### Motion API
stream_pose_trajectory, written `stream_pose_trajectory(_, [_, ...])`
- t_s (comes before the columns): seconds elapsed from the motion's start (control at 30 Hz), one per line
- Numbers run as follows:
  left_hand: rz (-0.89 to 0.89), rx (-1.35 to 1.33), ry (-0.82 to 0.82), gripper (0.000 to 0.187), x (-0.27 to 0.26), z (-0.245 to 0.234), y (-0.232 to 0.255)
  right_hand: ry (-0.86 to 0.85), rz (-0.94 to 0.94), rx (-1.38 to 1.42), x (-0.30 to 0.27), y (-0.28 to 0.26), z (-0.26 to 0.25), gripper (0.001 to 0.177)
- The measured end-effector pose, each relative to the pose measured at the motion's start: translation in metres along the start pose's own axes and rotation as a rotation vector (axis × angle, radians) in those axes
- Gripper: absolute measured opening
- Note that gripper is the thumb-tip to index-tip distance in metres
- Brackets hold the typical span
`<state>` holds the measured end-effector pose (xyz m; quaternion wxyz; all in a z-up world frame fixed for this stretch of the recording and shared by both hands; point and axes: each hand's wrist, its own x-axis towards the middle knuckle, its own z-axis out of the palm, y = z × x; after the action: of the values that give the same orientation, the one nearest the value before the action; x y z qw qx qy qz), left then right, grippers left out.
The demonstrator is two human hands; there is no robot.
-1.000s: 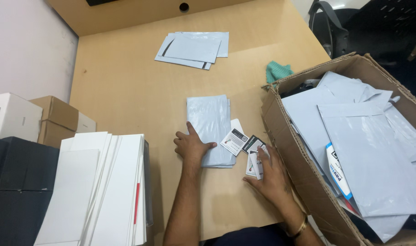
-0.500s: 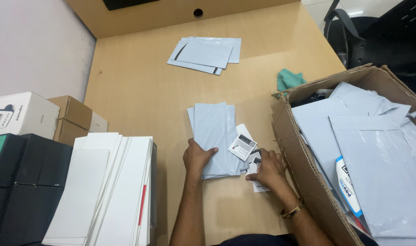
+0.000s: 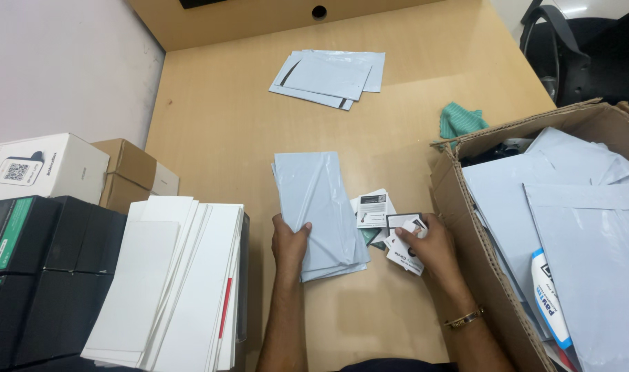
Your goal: The person organizes several plastic shipping envelopes on a desk, sorts through a box of black plastic components, and then packs the envelopes into a cardboard box.
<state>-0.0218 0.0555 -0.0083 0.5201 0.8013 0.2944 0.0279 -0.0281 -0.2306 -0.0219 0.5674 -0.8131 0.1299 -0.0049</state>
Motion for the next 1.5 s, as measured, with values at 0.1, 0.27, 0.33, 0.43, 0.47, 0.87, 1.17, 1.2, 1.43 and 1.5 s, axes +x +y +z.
stream_pose_trajectory(0.1, [-0.005,0.078,-0.015,0.064,0.001,-0.008,-0.005,-0.005,-0.017,-0.034,0.012,-0.009,0.01,0.054])
stream_pose_trajectory(0.27, [0.013,0.243,-0.048,0.072,0.005,-0.007,-0.018,-0.147,-0.207,-0.482,0.037,-0.039,0.031,0.097])
stream_pose_trajectory(0.33, [0.023,0.274,-0.046,0.072,0.007,-0.006,-0.022,-0.305,-0.142,-0.711,0.045,-0.052,0.04,0.111])
stream_pose_trajectory(0.43, [0.007,0.282,-0.065,0.072,0.007,-0.009,-0.026,-0.369,-0.221,-0.927,0.04,-0.057,0.05,0.111])
stream_pose_trajectory(0.47, [0.003,0.292,-0.061,0.071,0.008,-0.01,-0.025,-0.358,-0.279,-0.976,0.04,-0.056,0.052,0.108])
stream_pose_trajectory(0.87, [0.013,0.249,-0.045,0.071,0.002,0.002,-0.025,-0.396,-0.193,-0.958,0.049,-0.055,0.058,0.1])
stream_pose_trajectory(1.17, [0.002,0.124,-0.022,0.069,-0.01,0.002,-0.012,-0.331,0.055,-0.767,0.052,-0.027,0.028,0.061])
stream_pose_trajectory(1.2, [-0.001,0.105,-0.016,0.069,-0.01,0.001,-0.011,-0.31,0.069,-0.751,0.052,-0.026,0.025,0.059])
stream_pose_trajectory(1.43, [0.103,0.136,0.152,0.065,-0.004,-0.014,-0.02,-0.112,0.064,-0.129,0.047,-0.02,0.008,0.044])
stream_pose_trajectory(1.5, [0.071,0.18,0.152,0.069,-0.002,-0.02,-0.018,-0.055,0.034,0.124,0.043,-0.025,0.009,0.04])
